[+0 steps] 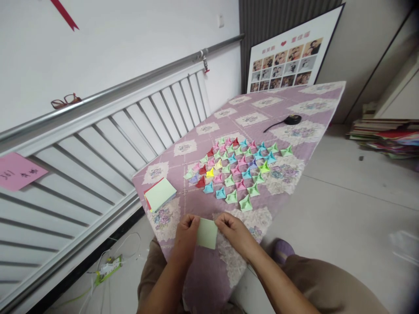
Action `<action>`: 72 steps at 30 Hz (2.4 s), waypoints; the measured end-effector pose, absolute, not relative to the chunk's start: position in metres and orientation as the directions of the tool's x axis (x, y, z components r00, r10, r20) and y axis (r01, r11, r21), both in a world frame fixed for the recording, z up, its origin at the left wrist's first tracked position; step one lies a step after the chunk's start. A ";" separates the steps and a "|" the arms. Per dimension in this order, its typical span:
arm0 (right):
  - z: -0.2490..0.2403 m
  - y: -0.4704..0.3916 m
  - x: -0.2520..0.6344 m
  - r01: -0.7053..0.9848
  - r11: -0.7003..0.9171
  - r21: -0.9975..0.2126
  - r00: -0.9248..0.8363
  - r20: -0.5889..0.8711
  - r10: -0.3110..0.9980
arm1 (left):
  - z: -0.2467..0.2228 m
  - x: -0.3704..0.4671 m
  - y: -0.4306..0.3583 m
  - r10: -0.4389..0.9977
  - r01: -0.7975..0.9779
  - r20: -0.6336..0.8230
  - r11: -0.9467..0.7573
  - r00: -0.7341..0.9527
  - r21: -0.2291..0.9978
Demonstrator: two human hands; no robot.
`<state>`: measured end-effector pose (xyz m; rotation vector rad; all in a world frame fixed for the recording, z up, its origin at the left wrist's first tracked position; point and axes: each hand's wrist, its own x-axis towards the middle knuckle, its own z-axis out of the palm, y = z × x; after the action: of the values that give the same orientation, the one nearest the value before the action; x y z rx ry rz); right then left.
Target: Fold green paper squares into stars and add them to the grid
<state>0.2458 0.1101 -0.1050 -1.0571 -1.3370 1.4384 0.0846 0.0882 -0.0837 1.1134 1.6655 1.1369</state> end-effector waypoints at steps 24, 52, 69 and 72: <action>-0.116 0.113 0.238 -0.063 -0.064 -0.996 -0.229 -0.048 0.972 | -0.095 0.087 0.092 0.973 0.204 -0.146 0.182 -0.179 0.962; -0.110 0.112 0.241 0.105 0.094 -0.990 -0.307 0.057 0.950 | -0.087 0.078 0.091 0.968 0.270 -0.096 0.159 -0.231 0.950; -0.104 0.105 0.234 -0.225 -0.251 -0.941 -0.320 -0.172 0.932 | -0.083 0.091 0.088 0.959 0.221 -0.131 0.188 -0.249 0.957; -0.108 0.103 0.230 -0.160 -0.282 -0.946 -0.330 -0.218 0.919 | -0.082 0.097 0.086 0.970 0.228 -0.107 0.158 -0.220 0.961</action>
<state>0.2295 0.1029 -0.1084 -1.0692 -1.1382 1.7242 0.0975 0.0862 -0.0817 1.1778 1.6066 1.1287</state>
